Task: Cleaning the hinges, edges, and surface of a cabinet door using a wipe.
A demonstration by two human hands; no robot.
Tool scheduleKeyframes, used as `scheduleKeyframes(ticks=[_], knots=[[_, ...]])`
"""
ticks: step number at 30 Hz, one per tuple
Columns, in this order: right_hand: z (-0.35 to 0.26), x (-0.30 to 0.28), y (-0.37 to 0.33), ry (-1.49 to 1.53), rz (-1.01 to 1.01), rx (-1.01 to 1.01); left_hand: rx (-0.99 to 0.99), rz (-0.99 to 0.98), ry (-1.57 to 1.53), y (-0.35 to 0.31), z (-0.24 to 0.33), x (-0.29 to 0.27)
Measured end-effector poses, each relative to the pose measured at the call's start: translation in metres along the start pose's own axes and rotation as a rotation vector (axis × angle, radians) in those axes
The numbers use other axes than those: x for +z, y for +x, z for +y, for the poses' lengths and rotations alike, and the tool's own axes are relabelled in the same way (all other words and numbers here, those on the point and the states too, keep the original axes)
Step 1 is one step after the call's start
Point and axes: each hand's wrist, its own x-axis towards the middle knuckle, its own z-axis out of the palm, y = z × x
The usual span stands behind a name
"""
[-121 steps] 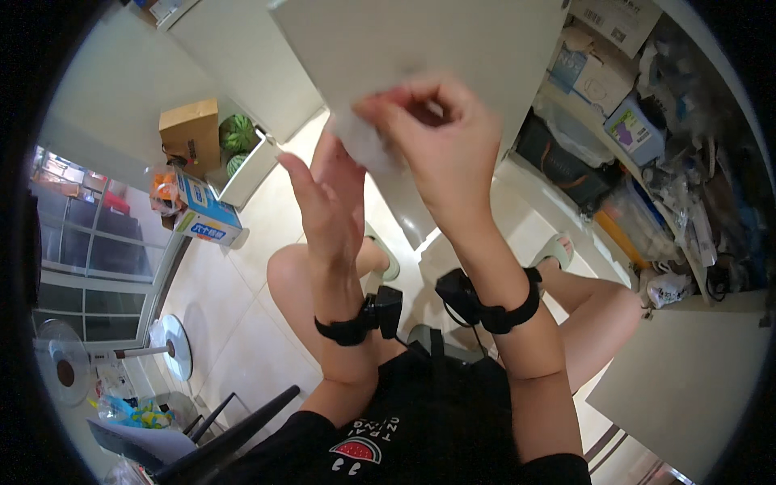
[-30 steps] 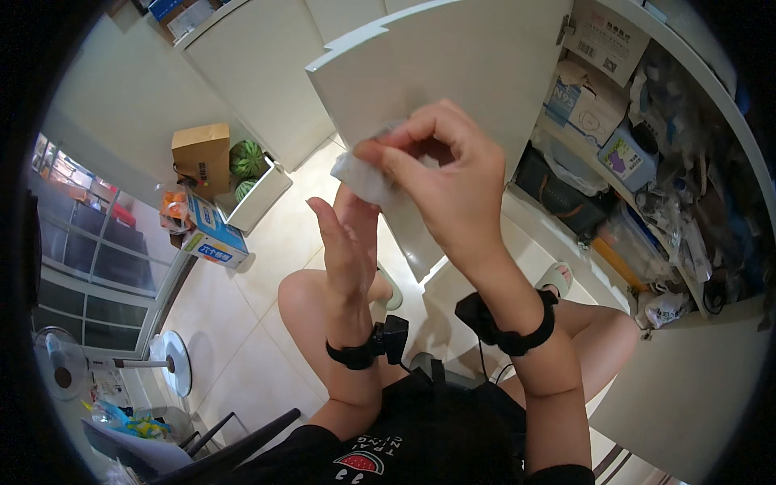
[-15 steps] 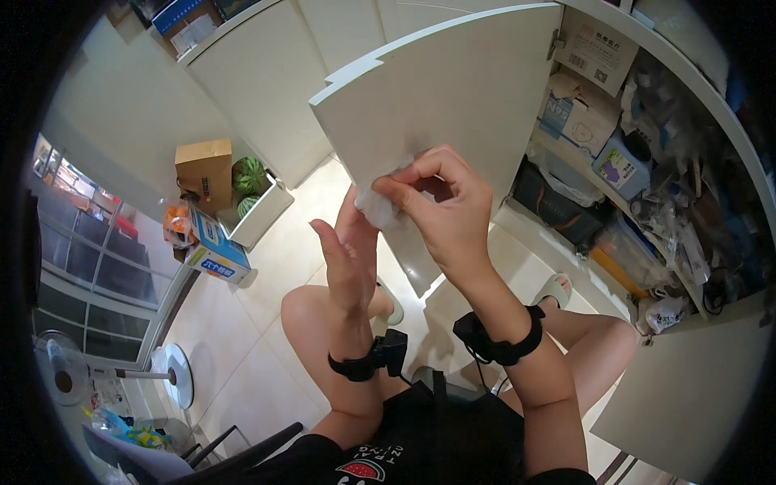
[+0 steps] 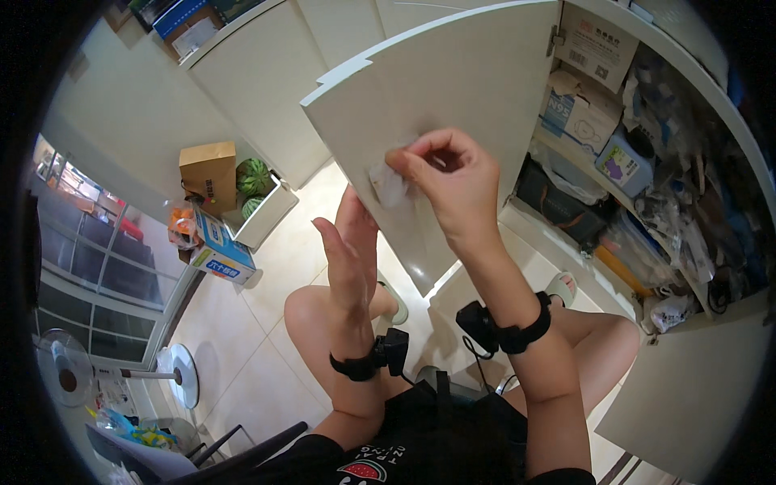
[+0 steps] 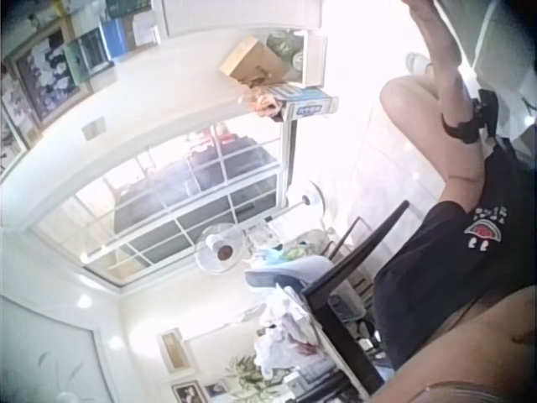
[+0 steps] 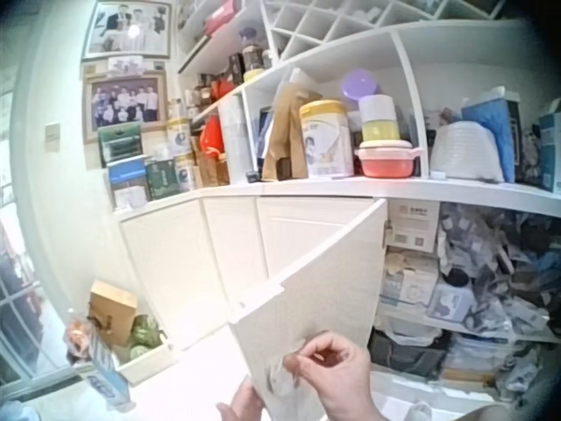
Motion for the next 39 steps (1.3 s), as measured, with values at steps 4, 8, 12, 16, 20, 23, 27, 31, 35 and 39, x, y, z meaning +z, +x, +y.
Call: scheduleKeyframes(ticks=[4,8,12,16,20,23,27,31,35,39], knots=[[-0.04,0.026,0.035,-0.003,-0.061,-0.124,0.017,0.042,-0.036,-0.003,0.003,-0.003],[-0.047,0.028,0.039,-0.018,-0.053,-0.219,-0.017,-0.004,-0.015,-0.005,0.004,-0.002],[0.001,0.002,-0.008,-0.02,0.007,0.05,0.012,0.033,-0.029,-0.008,0.007,0.001],[0.041,-0.023,-0.037,-0.115,0.017,0.246,0.019,-0.013,0.023,-0.003,0.006,-0.002],[-0.007,0.003,0.006,-0.123,-0.058,0.068,0.005,0.044,-0.019,-0.003,0.001,-0.003],[-0.04,0.02,0.033,-0.092,-0.075,-0.121,-0.021,0.027,-0.044,-0.004,0.002,-0.002],[-0.023,0.011,0.012,-0.094,-0.063,-0.032,-0.023,0.04,-0.03,-0.005,0.004,0.001],[0.054,-0.024,-0.036,-0.124,0.05,0.218,-0.016,0.082,0.007,-0.002,0.005,0.005],[0.049,-0.02,-0.029,-0.103,0.014,0.249,0.001,0.081,0.034,-0.003,0.002,-0.001],[-0.006,0.006,0.007,0.051,-0.035,0.103,0.01,0.07,-0.017,-0.004,0.001,0.001]])
